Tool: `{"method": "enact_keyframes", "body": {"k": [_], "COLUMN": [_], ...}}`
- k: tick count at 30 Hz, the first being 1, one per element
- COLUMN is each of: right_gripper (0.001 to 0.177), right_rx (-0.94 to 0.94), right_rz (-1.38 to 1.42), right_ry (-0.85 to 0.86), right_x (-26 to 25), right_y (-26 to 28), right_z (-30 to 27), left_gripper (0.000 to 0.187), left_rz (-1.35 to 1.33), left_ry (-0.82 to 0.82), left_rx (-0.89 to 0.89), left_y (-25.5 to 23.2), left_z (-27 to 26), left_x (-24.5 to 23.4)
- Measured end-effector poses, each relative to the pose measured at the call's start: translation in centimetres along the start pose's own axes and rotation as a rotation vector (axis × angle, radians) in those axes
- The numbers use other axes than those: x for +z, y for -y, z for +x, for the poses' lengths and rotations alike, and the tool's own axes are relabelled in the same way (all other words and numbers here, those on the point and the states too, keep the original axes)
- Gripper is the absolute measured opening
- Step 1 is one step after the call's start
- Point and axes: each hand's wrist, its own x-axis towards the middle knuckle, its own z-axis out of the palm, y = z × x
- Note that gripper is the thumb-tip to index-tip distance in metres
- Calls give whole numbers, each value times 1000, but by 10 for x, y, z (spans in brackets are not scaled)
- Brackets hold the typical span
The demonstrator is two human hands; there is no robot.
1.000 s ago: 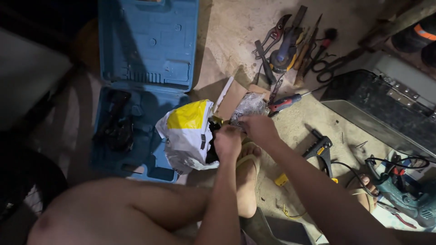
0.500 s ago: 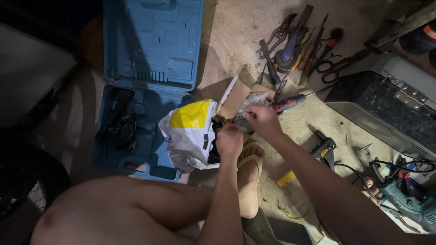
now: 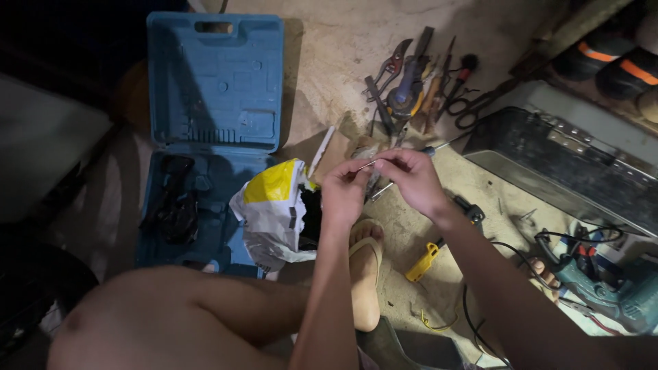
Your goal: Repairing a toolbox by attaching metal hinges using a rivet gun and a drill.
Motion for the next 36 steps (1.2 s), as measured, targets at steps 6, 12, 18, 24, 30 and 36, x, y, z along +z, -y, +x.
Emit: {"method": "enact_keyframes", "body": {"k": [6,12,18,24,30,36], "right_gripper": [17,17,20,23,15,15], "right_rx": [-124,-109,-2,-11,-295,-220], "right_rz": [-189,-400,-430,-616,-1146,-1188], "right_ry": [-37,-178,-195,15,64,104], "right_x": [1,5,15,40,42,41], "right_y": [42,-2,-68,-60,-70,-65], "right_z": [-19,-15,4,17,16,12], "left_gripper": [19,34,42,53,52,46], "left_rz": [75,661,1018,988,931,853], "left_ry": [65,-109,-46,-67,-84,-119], "left_rx": [-49,-96,-366,-451,-446,-527], "left_y": [-28,-33,-13,6,21,17], "left_z": [-12,-20,-35,-42,-37,-35], "left_x": [14,-15,-19,-25,-30,-29]}}
